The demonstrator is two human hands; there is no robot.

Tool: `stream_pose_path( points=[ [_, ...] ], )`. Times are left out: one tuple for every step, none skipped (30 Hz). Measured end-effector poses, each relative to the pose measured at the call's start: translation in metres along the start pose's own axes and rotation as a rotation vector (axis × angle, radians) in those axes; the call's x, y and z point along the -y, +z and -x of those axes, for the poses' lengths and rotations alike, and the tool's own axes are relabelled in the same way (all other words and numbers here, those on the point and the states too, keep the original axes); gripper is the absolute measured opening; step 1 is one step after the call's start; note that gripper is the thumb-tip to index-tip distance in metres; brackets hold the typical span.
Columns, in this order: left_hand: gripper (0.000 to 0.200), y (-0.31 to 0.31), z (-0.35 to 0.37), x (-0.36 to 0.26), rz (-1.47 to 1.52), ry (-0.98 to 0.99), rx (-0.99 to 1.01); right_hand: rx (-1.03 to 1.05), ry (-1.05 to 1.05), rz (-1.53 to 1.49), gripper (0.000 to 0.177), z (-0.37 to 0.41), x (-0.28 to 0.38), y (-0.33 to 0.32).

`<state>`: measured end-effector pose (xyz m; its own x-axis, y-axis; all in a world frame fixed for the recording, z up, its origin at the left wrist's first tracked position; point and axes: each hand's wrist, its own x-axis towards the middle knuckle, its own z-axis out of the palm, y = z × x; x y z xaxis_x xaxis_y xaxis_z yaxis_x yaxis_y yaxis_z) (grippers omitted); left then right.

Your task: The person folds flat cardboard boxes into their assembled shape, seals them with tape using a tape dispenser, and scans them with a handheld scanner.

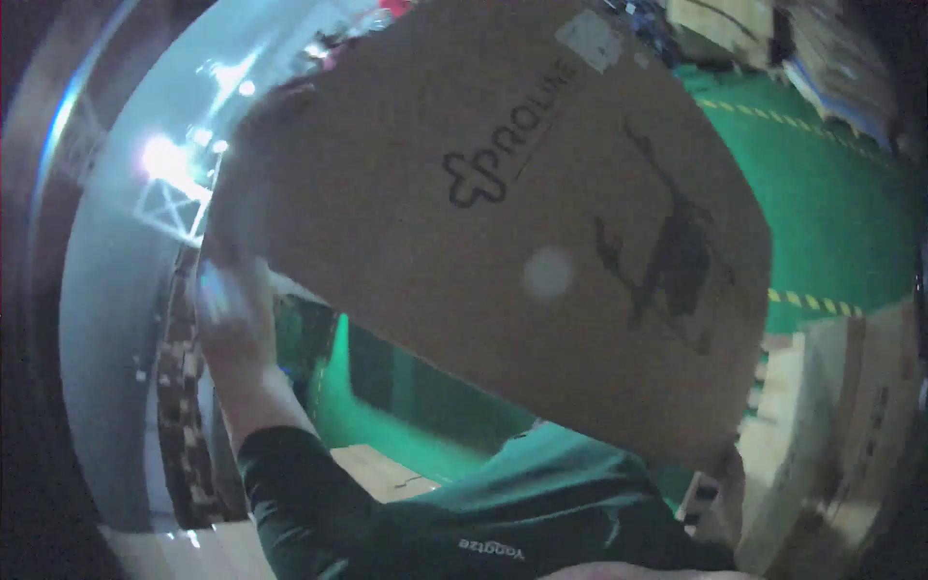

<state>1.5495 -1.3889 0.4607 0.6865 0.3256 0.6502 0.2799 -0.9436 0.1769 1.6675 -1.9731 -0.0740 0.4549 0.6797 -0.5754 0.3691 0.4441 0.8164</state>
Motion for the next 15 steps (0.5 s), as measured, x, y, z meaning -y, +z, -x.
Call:
stream_pose_path(
  points=[
    [0.042,-0.010,0.009,0.015,-0.120,-0.077,-0.049,-0.186,-0.110,0.430,0.035,0.004,-0.070,0.007],
    [0.046,-0.016,0.017,0.030,-0.229,-0.152,-0.086,-0.356,-0.233,0.854,0.031,0.030,-0.134,0.003],
    [0.051,-0.018,0.022,0.046,-0.328,-0.223,-0.123,-0.507,-0.366,1.274,0.028,0.069,-0.192,-0.011],
    [0.058,-0.018,0.024,0.061,-0.420,-0.294,-0.161,-0.645,-0.513,1.692,0.026,0.117,-0.244,-0.031],
    [0.040,-0.002,0.044,0.161,-0.979,-0.096,-0.053,-0.788,-0.674,2.112,0.026,0.123,-0.175,0.017],
    [0.025,0.031,0.039,0.236,-1.520,0.127,0.081,-0.856,-0.771,2.319,0.026,0.134,-0.138,0.052],
    [0.028,0.077,0.006,0.279,-1.486,-0.129,0.426,-0.655,-1.054,2.460,0.032,0.116,-0.149,0.086],
    [0.037,0.122,-0.028,0.312,-1.405,-0.374,0.763,-0.423,-1.342,2.556,0.037,0.099,-0.156,0.120],
    [0.048,0.174,-0.078,0.335,-1.272,-0.613,1.102,-0.169,-1.641,2.612,0.044,0.086,-0.170,0.158],
    [0.050,0.205,-0.008,0.420,-1.000,-0.623,1.003,-0.177,-1.649,2.618,0.043,0.083,-0.212,0.147],
    [0.056,0.242,0.062,0.486,-0.486,-0.614,0.779,-0.199,-1.647,2.623,0.041,0.080,-0.246,0.131],
    [0.059,0.258,0.106,0.485,-0.238,-0.599,0.652,-0.202,-1.642,2.627,0.040,0.077,-0.267,0.130],
    [0.042,0.256,0.126,0.437,-0.340,-0.718,0.839,-0.128,-1.620,2.624,0.043,0.067,-0.280,0.131],
    [0.028,0.263,0.139,0.379,-0.436,-0.836,1.029,-0.055,-1.601,2.620,0.047,0.060,-0.293,0.131],
    [0.024,0.270,0.139,0.326,-0.478,-0.901,1.128,-0.020,-1.592,2.626,0.049,0.056,-0.309,0.129]
  ],
)
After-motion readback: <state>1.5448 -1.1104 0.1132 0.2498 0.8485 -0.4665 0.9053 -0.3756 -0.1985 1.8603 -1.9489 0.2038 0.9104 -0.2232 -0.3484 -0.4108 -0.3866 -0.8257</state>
